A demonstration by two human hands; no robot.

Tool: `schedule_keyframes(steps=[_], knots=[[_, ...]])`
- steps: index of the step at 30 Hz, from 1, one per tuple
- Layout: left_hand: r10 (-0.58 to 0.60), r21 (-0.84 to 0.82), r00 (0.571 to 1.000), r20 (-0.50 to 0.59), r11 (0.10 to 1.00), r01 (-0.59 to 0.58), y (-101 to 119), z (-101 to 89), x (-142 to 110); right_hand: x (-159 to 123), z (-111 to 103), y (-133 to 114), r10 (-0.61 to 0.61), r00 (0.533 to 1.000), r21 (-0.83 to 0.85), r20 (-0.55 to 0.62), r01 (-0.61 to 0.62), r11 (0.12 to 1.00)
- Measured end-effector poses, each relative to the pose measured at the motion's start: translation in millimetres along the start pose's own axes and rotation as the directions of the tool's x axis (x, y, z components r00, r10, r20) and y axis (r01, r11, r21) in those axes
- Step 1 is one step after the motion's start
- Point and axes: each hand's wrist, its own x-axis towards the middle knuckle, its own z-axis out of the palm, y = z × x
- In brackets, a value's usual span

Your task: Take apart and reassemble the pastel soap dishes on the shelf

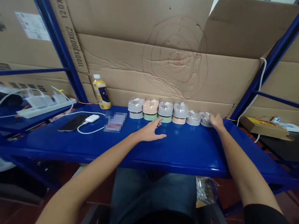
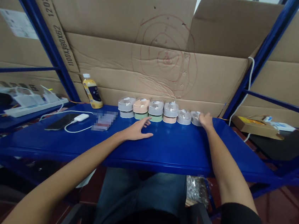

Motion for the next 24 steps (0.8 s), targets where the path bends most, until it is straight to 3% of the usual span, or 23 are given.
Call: schedule_keyframes(steps=[3,5,6,8,10,12,15,17,20,22,24], knots=[[0.027,0.023,0.999,-0.018,0.999,-0.027,0,0.0,0,-15,-4,-2,0.030,0.999,-0.012,-0.044,-0.030,0.999],[0.033,0.034,0.999,-0.024,0.999,-0.032,1,-0.4,0,-27,-8,-9,-0.157,0.985,-0.044,-0.079,0.153,0.987],[0.031,0.036,0.999,-0.022,0.999,-0.030,1,-0.8,0,-34,-8,-14,-0.301,0.952,-0.070,-0.062,0.297,0.952],[0.023,0.038,1.000,-0.010,0.999,-0.022,3,-1.8,-1,-47,-6,-27,-0.555,0.830,-0.106,0.052,0.557,0.824],[0.012,0.045,1.000,-0.002,0.999,-0.012,4,-2.9,-1,-60,-1,-40,-0.636,0.748,-0.100,0.190,0.659,0.746],[0.004,0.051,1.000,0.000,0.999,-0.004,5,-3.5,-2,-74,1,-49,-0.634,0.726,-0.094,0.267,0.674,0.733],[0.010,0.054,1.000,0.001,0.998,-0.010,5,-2.6,-1,-95,-8,-54,-0.615,0.738,-0.121,0.276,0.662,0.740],[0.018,0.056,1.000,-0.001,0.998,-0.018,5,-1.5,0,-107,-18,-54,-0.568,0.796,-0.163,0.208,0.601,0.783],[0.027,0.051,1.000,-0.008,0.998,-0.026,5,-0.7,0,-119,-29,-53,-0.405,0.909,-0.203,0.097,0.416,0.886],[0.033,0.041,0.999,-0.008,0.999,-0.032,6,-1.2,-1,-122,-29,-54,-0.305,0.942,-0.212,0.138,0.328,0.921],[0.047,0.010,0.999,-0.009,0.999,-0.047,8,-2.0,-1,-124,-27,-59,-0.293,0.924,-0.196,0.245,0.343,0.919]])
